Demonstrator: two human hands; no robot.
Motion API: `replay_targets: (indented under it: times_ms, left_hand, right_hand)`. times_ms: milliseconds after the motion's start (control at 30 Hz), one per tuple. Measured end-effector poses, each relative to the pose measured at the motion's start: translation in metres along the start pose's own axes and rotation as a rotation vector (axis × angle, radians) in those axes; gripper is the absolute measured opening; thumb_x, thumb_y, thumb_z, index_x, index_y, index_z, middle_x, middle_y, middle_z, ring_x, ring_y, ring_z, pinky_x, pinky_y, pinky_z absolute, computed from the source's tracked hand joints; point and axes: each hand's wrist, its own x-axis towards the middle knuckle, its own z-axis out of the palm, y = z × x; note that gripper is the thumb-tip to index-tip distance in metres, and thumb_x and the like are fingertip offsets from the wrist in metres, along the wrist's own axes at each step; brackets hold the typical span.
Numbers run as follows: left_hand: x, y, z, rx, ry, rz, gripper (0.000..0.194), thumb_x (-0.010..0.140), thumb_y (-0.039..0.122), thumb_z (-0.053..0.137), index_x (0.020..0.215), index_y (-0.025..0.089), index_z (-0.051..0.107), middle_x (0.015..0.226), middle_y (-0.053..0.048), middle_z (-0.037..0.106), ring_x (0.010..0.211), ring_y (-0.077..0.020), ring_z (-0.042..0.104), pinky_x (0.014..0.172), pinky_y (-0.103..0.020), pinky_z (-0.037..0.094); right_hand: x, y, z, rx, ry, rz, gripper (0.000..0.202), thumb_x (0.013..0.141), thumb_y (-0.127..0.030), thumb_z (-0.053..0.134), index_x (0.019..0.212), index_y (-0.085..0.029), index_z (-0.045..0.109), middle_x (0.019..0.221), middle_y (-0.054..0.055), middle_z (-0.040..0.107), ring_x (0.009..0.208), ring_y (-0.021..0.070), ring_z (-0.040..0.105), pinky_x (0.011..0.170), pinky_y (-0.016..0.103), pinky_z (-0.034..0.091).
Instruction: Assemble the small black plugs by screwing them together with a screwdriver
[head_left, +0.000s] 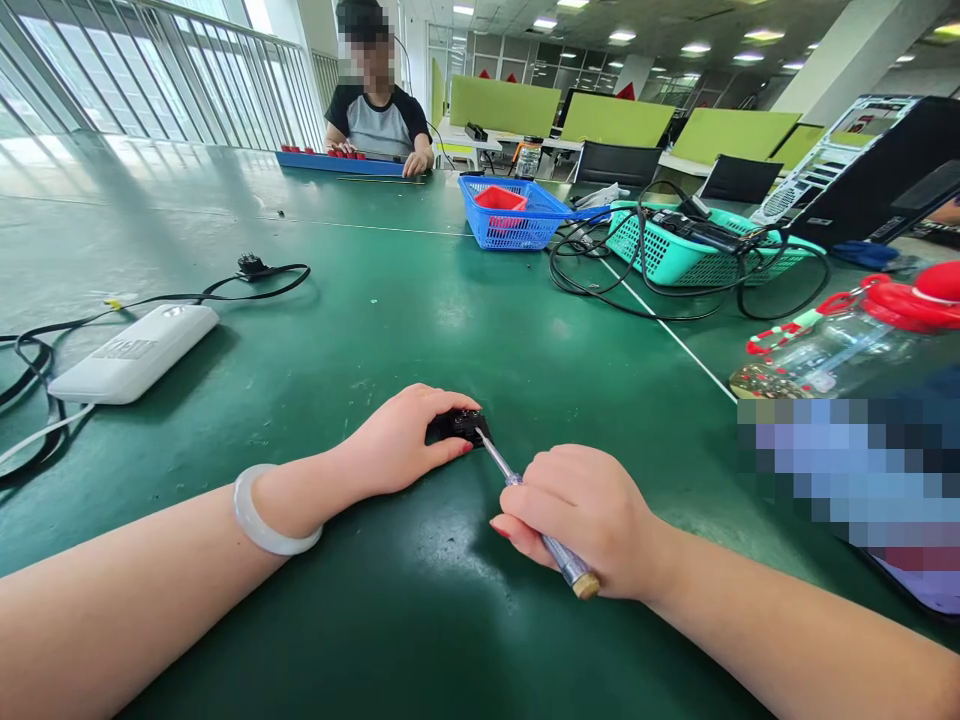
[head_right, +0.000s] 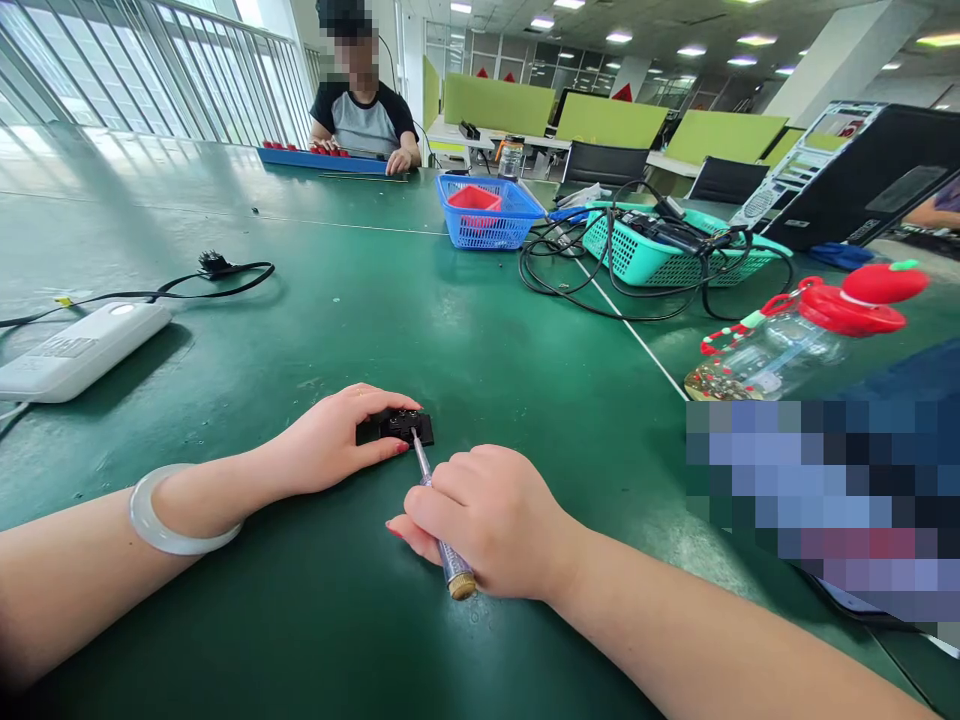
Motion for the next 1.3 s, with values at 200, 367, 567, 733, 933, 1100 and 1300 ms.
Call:
replay_targets:
  times_ms: [200,367,567,733,933,1100,1300]
  left_hand:
    - [0.000,-0.001,0.000,0.005,-0.010,-0.007,0.035,0.082,0.033,0.061,0.117,0.028,0.061,0.110,-0.001,0.069,0.102,-0.0212,0.059,0.094,-0.038,0.047]
    - [0.001,-0.003,0.000,0.005,-0.036,-0.015,0.036,0.083,0.036,0.060,0.119,0.029,0.060,0.114,-0.002,0.068,0.105,-0.0230,0.059,0.095,-0.039,0.047]
    - [0.001,-0.003,0.000,0.000,-0.037,-0.013,0.037,0.083,0.036,0.059,0.119,0.029,0.060,0.113,-0.002,0.068,0.105,-0.0233,0.059,0.095,-0.040,0.047]
    - [0.001,-0.001,-0.001,0.005,-0.041,-0.019,0.036,0.083,0.035,0.060,0.118,0.029,0.060,0.113,-0.001,0.068,0.105,-0.0228,0.059,0.095,-0.039,0.046]
    - [0.000,0.000,0.000,0.000,-0.034,-0.008,0.035,0.084,0.033,0.059,0.118,0.028,0.060,0.112,-0.001,0.068,0.104,-0.0224,0.058,0.095,-0.039,0.046]
    - [0.001,0.000,0.000,0.004,-0.028,-0.008,0.035,0.083,0.034,0.060,0.118,0.029,0.060,0.111,-0.001,0.068,0.103,-0.0222,0.058,0.094,-0.038,0.047]
    - [0.000,0.000,-0.001,0.006,-0.034,-0.008,0.035,0.083,0.034,0.060,0.118,0.029,0.060,0.112,-0.001,0.068,0.104,-0.0223,0.059,0.094,-0.038,0.047]
  right_hand:
    - [-0.001,0.002,-0.001,0.262,0.057,0.154,0.030,0.096,-0.030,0.048,0.069,-0.018,0.055,0.055,-0.003,0.050,0.049,0.0092,0.040,0.050,0.024,0.033]
    - [0.000,0.016,0.002,0.735,0.172,0.703,0.037,0.097,-0.039,0.044,0.067,-0.020,0.052,0.050,-0.005,0.045,0.045,0.0087,0.043,0.044,0.022,0.036]
    - [0.002,0.035,0.012,1.040,0.276,0.991,0.042,0.092,-0.051,0.049,0.063,-0.020,0.049,0.043,-0.007,0.039,0.037,0.0087,0.040,0.037,0.022,0.034]
    - [0.001,0.023,0.003,0.791,0.176,0.803,0.039,0.097,-0.039,0.043,0.064,-0.020,0.051,0.049,-0.005,0.044,0.044,0.0092,0.044,0.044,0.023,0.038]
    - [-0.001,0.004,-0.002,0.234,0.009,0.118,0.027,0.093,-0.023,0.048,0.067,-0.019,0.057,0.053,-0.003,0.049,0.048,0.0098,0.040,0.048,0.025,0.032]
    - [-0.002,0.003,0.000,0.060,-0.032,0.036,0.034,0.094,-0.030,0.048,0.064,-0.019,0.058,0.052,-0.003,0.044,0.049,0.0108,0.036,0.049,0.026,0.028]
    - [-0.003,0.005,0.000,0.193,-0.002,0.070,0.043,0.096,-0.051,0.042,0.072,-0.019,0.057,0.054,-0.002,0.048,0.049,0.0117,0.041,0.049,0.027,0.030]
